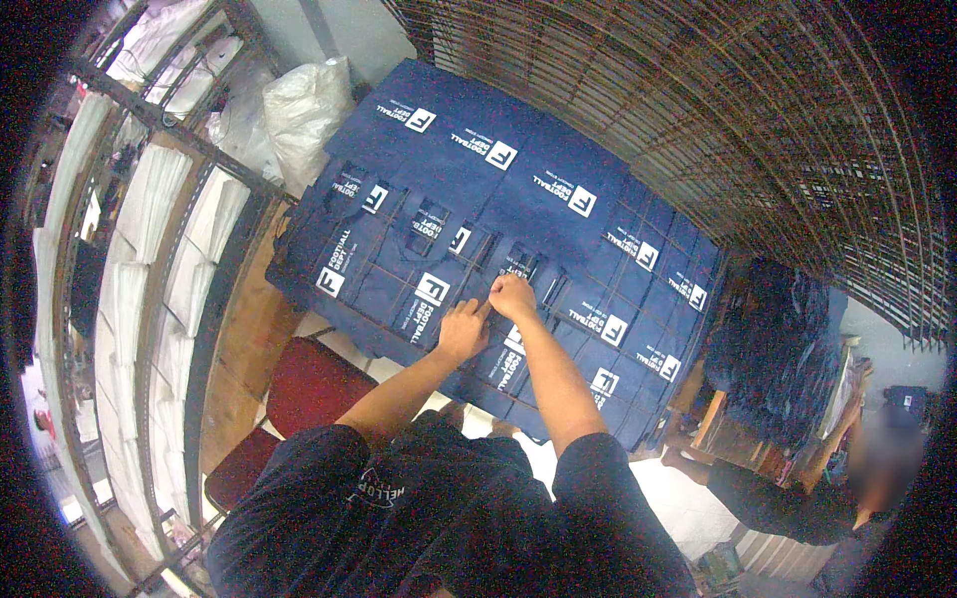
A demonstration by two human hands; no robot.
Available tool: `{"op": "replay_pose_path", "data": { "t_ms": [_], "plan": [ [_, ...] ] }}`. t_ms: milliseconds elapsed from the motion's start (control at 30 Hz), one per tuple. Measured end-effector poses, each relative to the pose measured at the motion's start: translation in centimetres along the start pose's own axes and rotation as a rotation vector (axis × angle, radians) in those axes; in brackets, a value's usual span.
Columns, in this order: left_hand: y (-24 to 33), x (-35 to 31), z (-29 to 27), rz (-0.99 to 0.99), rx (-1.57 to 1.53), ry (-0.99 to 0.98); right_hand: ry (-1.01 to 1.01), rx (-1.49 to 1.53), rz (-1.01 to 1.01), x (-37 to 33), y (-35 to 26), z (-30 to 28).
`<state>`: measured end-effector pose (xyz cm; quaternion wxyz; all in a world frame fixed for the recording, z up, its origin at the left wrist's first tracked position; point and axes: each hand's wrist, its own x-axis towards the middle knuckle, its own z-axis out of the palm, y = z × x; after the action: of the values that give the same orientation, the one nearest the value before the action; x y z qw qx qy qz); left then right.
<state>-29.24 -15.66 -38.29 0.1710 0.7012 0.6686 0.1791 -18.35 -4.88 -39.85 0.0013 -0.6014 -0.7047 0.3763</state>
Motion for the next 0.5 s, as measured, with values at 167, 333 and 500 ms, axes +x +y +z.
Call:
{"op": "replay_pose_path", "data": {
  "t_ms": [167,333,500],
  "plan": [
    [-0.1,0.1,0.0,-0.030,0.013,-0.015,0.060,0.097,-0.032,0.1,-0.4,-0.6],
    [0.0,0.0,-0.2,-0.029,0.020,-0.033,0.095,0.044,-0.074,0.4,-2.0,-2.6],
    [-0.6,-1.4,-1.3,-0.038,-0.140,0.111,0.175,-0.021,-0.095,-2.4,-3.6,-7.2]
  ]
}}
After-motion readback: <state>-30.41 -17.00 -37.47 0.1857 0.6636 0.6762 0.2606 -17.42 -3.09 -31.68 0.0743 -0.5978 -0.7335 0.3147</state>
